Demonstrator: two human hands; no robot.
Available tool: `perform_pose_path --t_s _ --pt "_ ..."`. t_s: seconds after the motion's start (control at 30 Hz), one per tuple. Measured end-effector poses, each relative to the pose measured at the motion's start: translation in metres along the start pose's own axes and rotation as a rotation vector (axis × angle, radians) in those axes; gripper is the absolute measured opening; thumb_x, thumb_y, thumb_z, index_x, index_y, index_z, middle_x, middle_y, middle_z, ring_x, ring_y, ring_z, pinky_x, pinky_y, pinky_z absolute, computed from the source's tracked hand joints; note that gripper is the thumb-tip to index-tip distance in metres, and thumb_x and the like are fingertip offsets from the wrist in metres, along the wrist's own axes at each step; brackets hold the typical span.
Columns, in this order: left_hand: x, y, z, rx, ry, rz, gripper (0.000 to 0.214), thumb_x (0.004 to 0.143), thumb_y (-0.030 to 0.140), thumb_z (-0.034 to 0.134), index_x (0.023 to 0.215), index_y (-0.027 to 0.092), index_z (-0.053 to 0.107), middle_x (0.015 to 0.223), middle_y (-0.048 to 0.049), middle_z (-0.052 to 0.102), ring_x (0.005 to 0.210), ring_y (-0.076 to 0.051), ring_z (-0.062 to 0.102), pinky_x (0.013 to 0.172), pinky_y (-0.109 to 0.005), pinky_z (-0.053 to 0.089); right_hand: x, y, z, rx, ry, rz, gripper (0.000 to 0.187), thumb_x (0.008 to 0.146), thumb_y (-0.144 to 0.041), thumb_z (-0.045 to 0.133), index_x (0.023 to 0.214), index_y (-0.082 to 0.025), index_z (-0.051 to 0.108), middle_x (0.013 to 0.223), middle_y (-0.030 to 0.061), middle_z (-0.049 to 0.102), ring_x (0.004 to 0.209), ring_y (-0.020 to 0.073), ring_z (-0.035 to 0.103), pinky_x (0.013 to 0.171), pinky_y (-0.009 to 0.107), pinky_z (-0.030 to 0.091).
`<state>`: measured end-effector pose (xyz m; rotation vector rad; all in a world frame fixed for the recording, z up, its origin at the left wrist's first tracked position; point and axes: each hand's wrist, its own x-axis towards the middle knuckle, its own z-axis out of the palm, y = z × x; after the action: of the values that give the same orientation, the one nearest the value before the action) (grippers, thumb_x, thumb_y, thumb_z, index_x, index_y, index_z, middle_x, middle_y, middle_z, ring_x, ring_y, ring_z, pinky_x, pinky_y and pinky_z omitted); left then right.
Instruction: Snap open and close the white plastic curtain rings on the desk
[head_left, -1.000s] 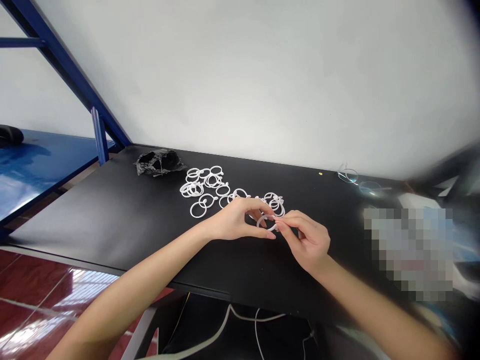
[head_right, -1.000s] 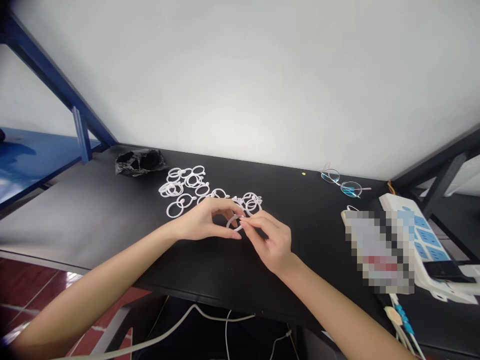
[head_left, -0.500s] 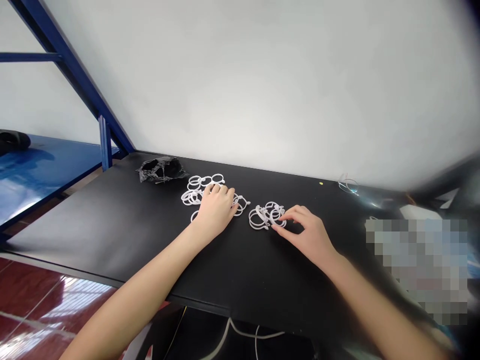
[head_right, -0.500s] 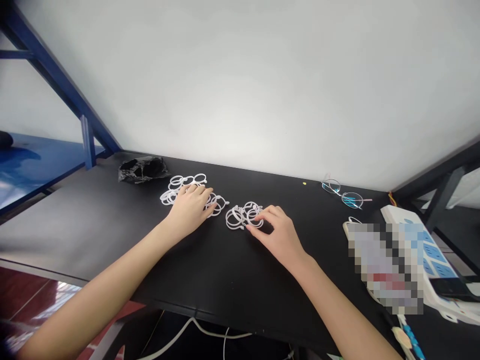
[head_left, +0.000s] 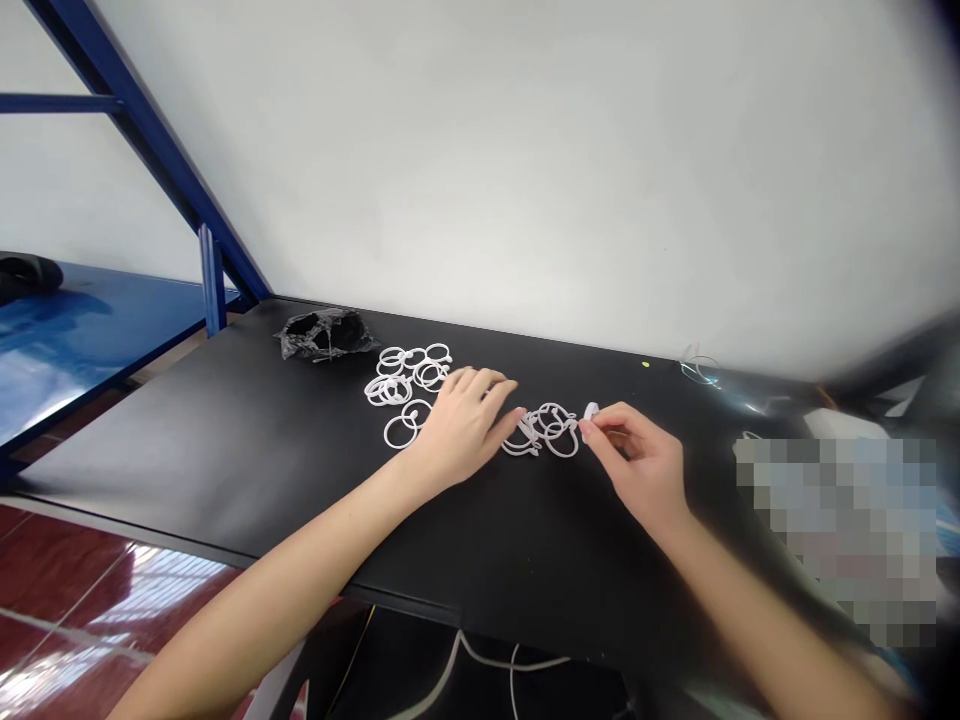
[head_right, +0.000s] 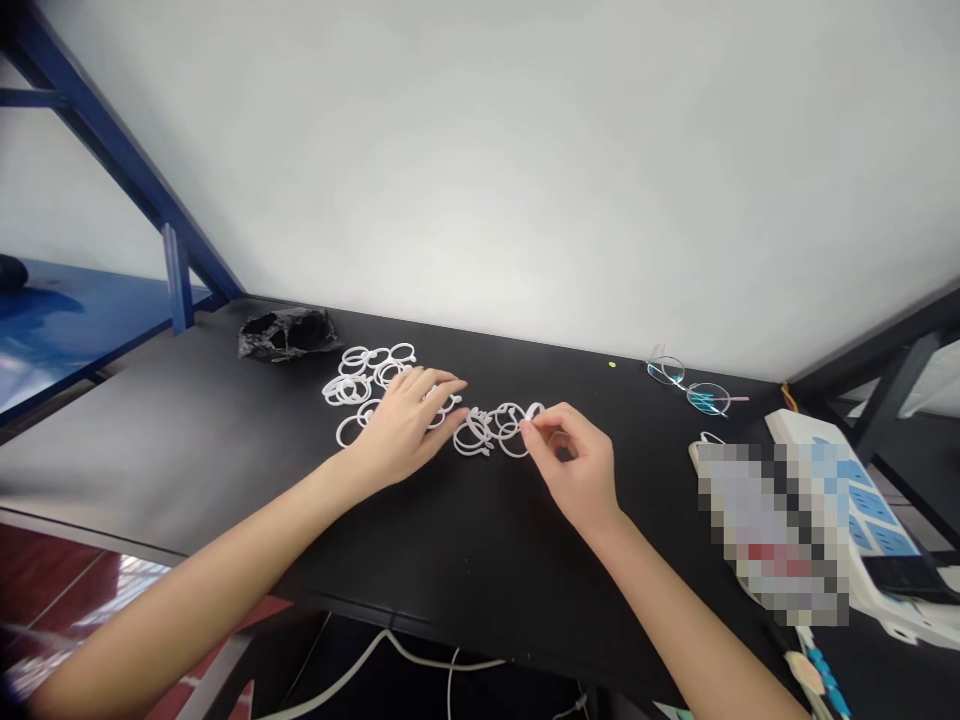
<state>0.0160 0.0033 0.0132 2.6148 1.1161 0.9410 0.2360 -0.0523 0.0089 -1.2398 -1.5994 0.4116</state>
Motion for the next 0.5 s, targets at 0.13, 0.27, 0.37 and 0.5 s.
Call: perform_pose_path --t_s 0.13,0.27,0.37,0.5 --pt "-0.007 0.019 0.003 -0.642 -0.179 0.028 0.047 0.099 0.041 0.044 0.141 0.02 0.035 0.129 -0.0122 0.056 0.111 -0.022 0.058 0.094 -0.036 0.048 -0.009 -0.01 0.008 0.056 -0.067 -0.235 0.009 0.085 -0.012 0.066 0.084 -0.022 0.065 0.08 0.0017 0.065 0.067 0.0142 0.062 0.06 0.027 0.052" --pt "-0.011 0.032 0.005 -0.747 -0.308 -0.054 0.038 0.103 0.04 0.032 0.131 0.018 0.044 0.095 -0.0052 0.064 0.081 -0.016 0.061 0.078 -0.031 0.051 -0.019 -0.016 0.023 0.017 -0.186 -0.411 0.014 0.085 -0.008 0.064 0.087 -0.021 0.068 0.086 0.0034 0.069 0.074 0.0153 0.068 0.068 0.025 0.056" --pt "-0.01 0.035 0.005 -0.642 -0.315 -0.05 0.033 0.104 0.036 0.029 0.106 0.016 0.056 0.088 -0.0044 0.061 0.079 -0.016 0.059 0.077 -0.03 0.049 -0.022 -0.017 0.027 0.03 -0.251 -0.399 0.015 0.086 -0.007 0.062 0.083 -0.02 0.068 0.082 0.0034 0.068 0.073 0.0155 0.067 0.068 0.026 0.057" --pt "-0.01 0.031 0.005 -0.433 -0.26 0.012 0.031 0.102 0.031 0.031 0.096 0.016 0.057 0.091 -0.0059 0.058 0.079 -0.016 0.057 0.073 -0.028 0.049 -0.019 -0.016 0.021 0.23 -0.31 -0.17 0.014 0.088 -0.009 0.059 0.083 -0.021 0.067 0.082 0.0024 0.066 0.07 0.0144 0.066 0.064 0.027 0.059"
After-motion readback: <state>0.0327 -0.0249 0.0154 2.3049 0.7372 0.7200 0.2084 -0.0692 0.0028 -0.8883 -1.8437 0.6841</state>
